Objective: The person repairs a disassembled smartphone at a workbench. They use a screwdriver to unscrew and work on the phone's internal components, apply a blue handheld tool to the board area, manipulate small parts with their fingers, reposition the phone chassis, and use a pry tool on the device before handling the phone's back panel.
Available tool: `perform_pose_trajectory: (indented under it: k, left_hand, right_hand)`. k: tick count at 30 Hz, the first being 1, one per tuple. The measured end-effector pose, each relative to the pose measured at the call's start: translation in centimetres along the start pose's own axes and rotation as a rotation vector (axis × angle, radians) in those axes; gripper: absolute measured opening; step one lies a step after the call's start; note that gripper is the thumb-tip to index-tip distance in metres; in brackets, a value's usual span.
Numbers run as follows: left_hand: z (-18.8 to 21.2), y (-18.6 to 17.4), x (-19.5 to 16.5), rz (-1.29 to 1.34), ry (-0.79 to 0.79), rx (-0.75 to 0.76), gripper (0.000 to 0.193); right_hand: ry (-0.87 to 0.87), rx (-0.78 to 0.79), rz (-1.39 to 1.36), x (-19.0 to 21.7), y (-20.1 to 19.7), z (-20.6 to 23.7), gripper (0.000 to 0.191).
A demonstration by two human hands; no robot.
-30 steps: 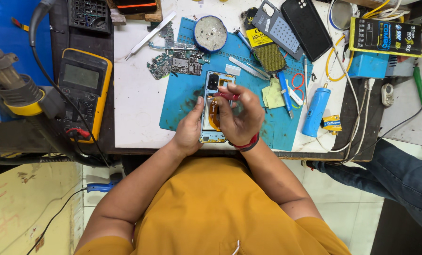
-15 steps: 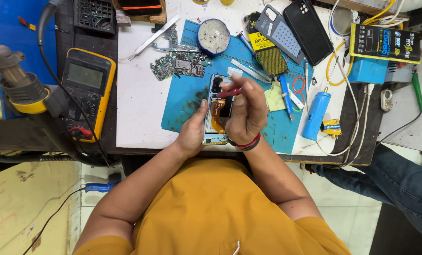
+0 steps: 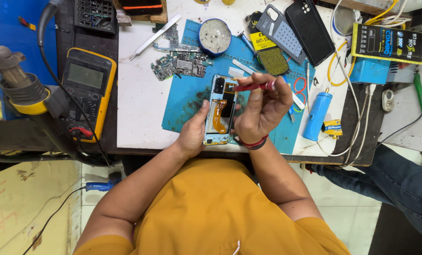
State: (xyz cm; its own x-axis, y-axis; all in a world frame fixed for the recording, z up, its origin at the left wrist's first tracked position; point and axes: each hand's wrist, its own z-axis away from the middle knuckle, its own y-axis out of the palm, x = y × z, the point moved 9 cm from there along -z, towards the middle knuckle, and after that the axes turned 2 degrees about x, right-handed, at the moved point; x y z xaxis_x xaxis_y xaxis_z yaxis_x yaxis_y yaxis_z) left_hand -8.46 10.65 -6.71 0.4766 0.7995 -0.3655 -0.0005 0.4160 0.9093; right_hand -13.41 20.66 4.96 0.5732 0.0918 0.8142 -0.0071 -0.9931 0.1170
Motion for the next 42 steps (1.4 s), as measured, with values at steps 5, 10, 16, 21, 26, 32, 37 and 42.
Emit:
perform_pose_trajectory:
  k: [5,10,16,21,26,32,37,42]
  left_hand:
    - [-0.1,0.4,-0.3,0.006,-0.007,0.004,0.064]
    - [0.0,0.8,-0.5,0.051,-0.012,0.04,0.064]
    - [0.1,1.0,-0.9,0.089,-0.007,0.058,0.066]
    - [0.3,1.4,-1.2,0.136,0.005,0.077,0.066]
    - [0.4,1.7,-1.5,0.116,0.017,0.08,0.065]
    - [0.6,2.0,-1.2,0.069,0.022,0.091,0.064]
    - [0.7,1.2,-0.5,-0.048,-0.01,0.041,0.065]
    - [0.8,0.5,0.1,-0.112,-0.032,-0.038,0.061]
  right_hand:
    - [0.027,0.025,0.133,-0.3,-1.2,-1.2,0.044]
    - [0.05,0.207,0.211,-0.9,-1.1,-2.2,0.046]
    - [0.065,0.206,0.238,-1.4,-2.3,-2.5,0.049]
    - [0.13,0.229,0.299,-2.4,-2.7,-1.5,0.053]
    - [0.107,0.22,0.349,-2.2,-3.1,-0.8,0.046]
    - [0.208,0.356,0.485,-2.4,-2.1,-1.0,0.018]
    - [0.13,0.353,0.488,0.4,-1.2,-2.8,0.017]
    - [-0.049,0.625,0.576,3.5,1.7,-5.1,0.039]
